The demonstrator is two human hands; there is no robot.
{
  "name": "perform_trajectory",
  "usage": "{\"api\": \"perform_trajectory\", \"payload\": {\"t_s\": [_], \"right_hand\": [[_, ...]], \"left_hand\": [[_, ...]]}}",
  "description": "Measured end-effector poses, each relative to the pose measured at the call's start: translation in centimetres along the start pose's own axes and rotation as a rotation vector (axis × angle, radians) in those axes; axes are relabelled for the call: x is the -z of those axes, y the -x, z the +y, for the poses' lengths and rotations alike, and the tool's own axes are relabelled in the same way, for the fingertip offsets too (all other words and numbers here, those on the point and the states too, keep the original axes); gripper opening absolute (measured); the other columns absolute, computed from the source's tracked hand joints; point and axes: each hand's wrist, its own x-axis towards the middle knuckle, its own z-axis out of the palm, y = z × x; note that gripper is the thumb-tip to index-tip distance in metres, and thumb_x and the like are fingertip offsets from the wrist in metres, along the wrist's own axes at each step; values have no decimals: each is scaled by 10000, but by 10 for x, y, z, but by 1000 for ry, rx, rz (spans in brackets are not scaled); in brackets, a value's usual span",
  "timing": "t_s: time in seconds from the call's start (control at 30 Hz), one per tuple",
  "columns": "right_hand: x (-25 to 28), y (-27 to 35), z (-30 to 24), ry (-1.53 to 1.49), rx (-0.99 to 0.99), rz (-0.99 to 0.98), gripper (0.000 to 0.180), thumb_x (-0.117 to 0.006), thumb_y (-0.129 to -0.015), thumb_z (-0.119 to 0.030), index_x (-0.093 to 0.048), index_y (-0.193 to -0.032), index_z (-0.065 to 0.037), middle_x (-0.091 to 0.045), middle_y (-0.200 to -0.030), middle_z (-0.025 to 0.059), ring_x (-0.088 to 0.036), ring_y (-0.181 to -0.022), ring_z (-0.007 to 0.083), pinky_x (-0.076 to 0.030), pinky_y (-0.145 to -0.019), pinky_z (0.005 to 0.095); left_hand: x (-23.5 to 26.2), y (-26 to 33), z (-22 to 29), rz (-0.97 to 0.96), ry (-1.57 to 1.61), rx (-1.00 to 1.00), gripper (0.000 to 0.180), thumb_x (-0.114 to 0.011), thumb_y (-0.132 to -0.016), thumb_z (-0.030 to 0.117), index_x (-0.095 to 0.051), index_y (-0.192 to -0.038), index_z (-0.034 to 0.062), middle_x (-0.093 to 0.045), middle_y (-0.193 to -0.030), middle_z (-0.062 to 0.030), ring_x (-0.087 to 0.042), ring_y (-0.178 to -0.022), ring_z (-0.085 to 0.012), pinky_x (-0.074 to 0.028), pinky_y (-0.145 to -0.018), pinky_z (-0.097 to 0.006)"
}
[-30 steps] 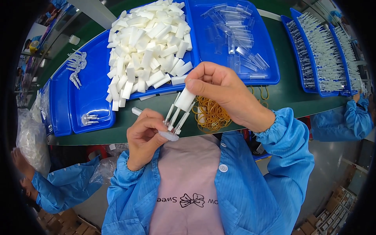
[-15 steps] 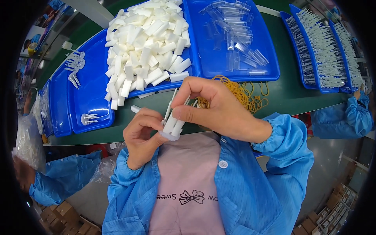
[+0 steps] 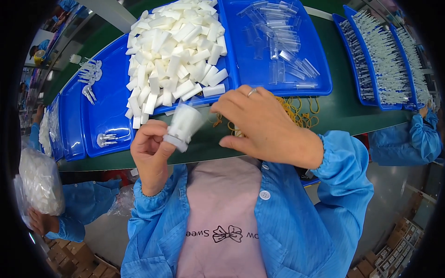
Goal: The person assembles components by placing white foam pieces onto the prongs of plastic bases, sliding clear plastic sleeves over the foam pieces, and securing the bundles with rubber bands by hand.
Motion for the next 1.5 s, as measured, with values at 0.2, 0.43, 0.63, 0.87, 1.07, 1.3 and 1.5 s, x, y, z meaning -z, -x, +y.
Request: {"api": "perform_trajectory", "payload": {"t_s": [0.2, 0.43, 0.63, 0.87, 1.07, 1.3, 1.5], "right_hand": [[-23, 19, 0, 399, 181, -171, 327, -687, -702, -155, -588, -1004, -82, -545, -1049, 75, -510, -1042, 263, -393, -895, 384], [-39, 12, 16, 430, 256, -337, 234, -580, -768, -105, -588, -998, -62, -546, -1001, 78, -532, -1019, 257, -451, -844, 341], [-39, 5, 23, 299, 202, -217, 342, -584, -786, -101, -533, -1120, -49, -545, -1031, 102, -554, -1004, 263, -477, -840, 373], [-26, -1, 25, -54, 78, -15, 340, -679, -762, -74, -531, -1068, -57, -526, -1081, 102, -543, -1003, 297, -462, -821, 381], [-22, 2, 31, -7, 77, 50, 204, -701, -759, -93, -596, -932, -72, -522, -997, 78, -524, -902, 276, -436, -756, 370], [-31, 4, 26, 154, 62, -39, 241, -682, -743, -60, -626, -977, -65, -523, -952, 98, -529, -900, 286, -434, -775, 386], [-14, 0, 33, -144, 67, 8, 293, -574, -756, 43, -644, -1020, -64, -531, -950, 103, -542, -906, 296, -442, -813, 392]], "left_hand": [[3, 6, 4, 131, -40, 44, 244, -733, -795, 54, -557, -959, 17, -562, -995, -74, -597, -844, -134, -503, -736, -259], [1, 6, 10, 139, -46, -15, 235, -730, -806, 85, -559, -958, 33, -572, -985, -65, -591, -833, -129, -496, -743, -264], [4, 8, 9, 151, -49, -9, 233, -732, -811, 107, -563, -958, 41, -577, -985, -64, -585, -841, -132, -491, -743, -261], [10, 9, 7, 117, -7, -21, 232, -718, -811, 59, -561, -976, 17, -574, -993, -70, -611, -872, -148, -506, -775, -274], [11, 8, 6, 83, 37, -21, 238, -704, -807, 1, -559, -995, -10, -571, -1012, -72, -640, -899, -162, -524, -802, -282], [5, 7, 9, 157, -40, 28, 245, -742, -798, 124, -562, -945, 47, -585, -950, -66, -581, -833, -137, -492, -740, -266], [7, 8, 8, 161, -38, 26, 236, -741, -801, 115, -566, -944, 44, -588, -939, -64, -585, -827, -138, -496, -743, -267]]}}
